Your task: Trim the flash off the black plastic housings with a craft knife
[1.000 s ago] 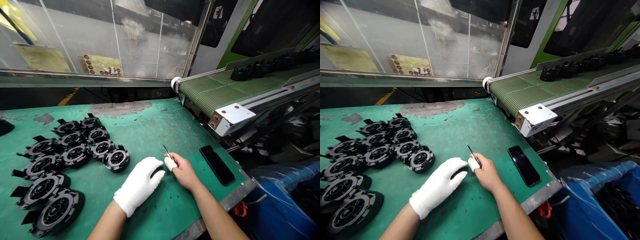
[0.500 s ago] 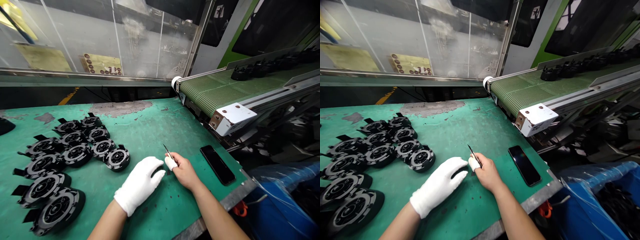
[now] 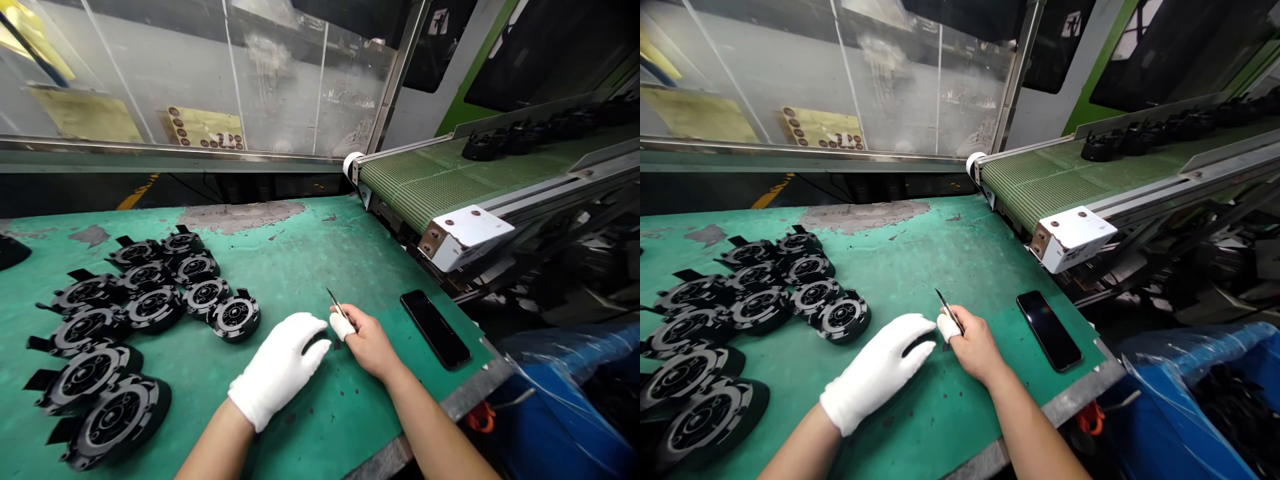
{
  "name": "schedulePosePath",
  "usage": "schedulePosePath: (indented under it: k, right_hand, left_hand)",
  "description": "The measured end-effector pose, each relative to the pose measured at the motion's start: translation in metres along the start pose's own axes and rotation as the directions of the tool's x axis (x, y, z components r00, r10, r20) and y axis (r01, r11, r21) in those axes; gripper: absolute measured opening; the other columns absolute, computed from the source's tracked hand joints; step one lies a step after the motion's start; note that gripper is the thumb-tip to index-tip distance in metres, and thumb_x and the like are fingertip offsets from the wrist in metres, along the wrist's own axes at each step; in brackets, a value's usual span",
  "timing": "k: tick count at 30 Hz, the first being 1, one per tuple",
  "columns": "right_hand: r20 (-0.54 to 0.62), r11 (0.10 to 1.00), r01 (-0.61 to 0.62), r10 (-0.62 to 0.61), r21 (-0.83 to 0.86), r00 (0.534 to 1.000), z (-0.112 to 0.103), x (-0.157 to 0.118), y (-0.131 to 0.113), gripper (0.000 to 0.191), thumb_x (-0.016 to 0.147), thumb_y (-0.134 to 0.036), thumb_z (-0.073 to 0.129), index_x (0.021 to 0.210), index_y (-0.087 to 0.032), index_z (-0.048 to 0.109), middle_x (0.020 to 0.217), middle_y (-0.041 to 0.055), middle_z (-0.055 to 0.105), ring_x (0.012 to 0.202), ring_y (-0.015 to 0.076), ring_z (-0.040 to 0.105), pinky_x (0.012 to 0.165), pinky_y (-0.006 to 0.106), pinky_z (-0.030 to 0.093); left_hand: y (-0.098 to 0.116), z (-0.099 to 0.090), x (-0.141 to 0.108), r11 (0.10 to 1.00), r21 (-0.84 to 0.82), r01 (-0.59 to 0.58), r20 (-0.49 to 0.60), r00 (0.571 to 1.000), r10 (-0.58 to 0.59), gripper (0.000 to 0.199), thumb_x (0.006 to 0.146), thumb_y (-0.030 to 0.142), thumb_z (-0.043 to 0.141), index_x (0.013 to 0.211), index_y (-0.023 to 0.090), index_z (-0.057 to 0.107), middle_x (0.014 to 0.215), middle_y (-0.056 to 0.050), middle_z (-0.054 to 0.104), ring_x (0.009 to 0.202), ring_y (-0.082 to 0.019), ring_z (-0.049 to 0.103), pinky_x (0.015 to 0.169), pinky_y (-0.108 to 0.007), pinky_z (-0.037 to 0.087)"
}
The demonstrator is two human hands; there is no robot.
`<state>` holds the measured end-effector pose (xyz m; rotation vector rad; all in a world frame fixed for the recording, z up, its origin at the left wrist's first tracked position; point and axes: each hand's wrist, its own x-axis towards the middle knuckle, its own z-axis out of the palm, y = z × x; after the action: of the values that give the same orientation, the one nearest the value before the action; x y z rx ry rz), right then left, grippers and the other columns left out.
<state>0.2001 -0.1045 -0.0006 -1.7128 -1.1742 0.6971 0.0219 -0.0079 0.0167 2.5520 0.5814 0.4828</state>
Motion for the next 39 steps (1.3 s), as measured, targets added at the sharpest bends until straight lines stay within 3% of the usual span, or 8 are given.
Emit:
schedulePosePath:
  k: [39]
  right_hand:
    - [-0.002,1.0,0.003,-0.003,-0.012,1.0,-0.0002,0.0002,-0.0011,0.032,0.092,-0.035,0.055,0.117,-0.021,0.069,0.095,0.0027,0.074,0.079,0.0195,0.066,0.071,0.029,0.049]
  left_hand:
    - [-0.0003,0.0007,-0.0001,1.0,0.004,-0.022,-0.034,0.999,0.022,0.028,0.096,0.037,0.055,0.12,0.025,0.063,0.125,-0.006,0.067,0.115,-0.025,0.062,0.106,-0.045,0.049]
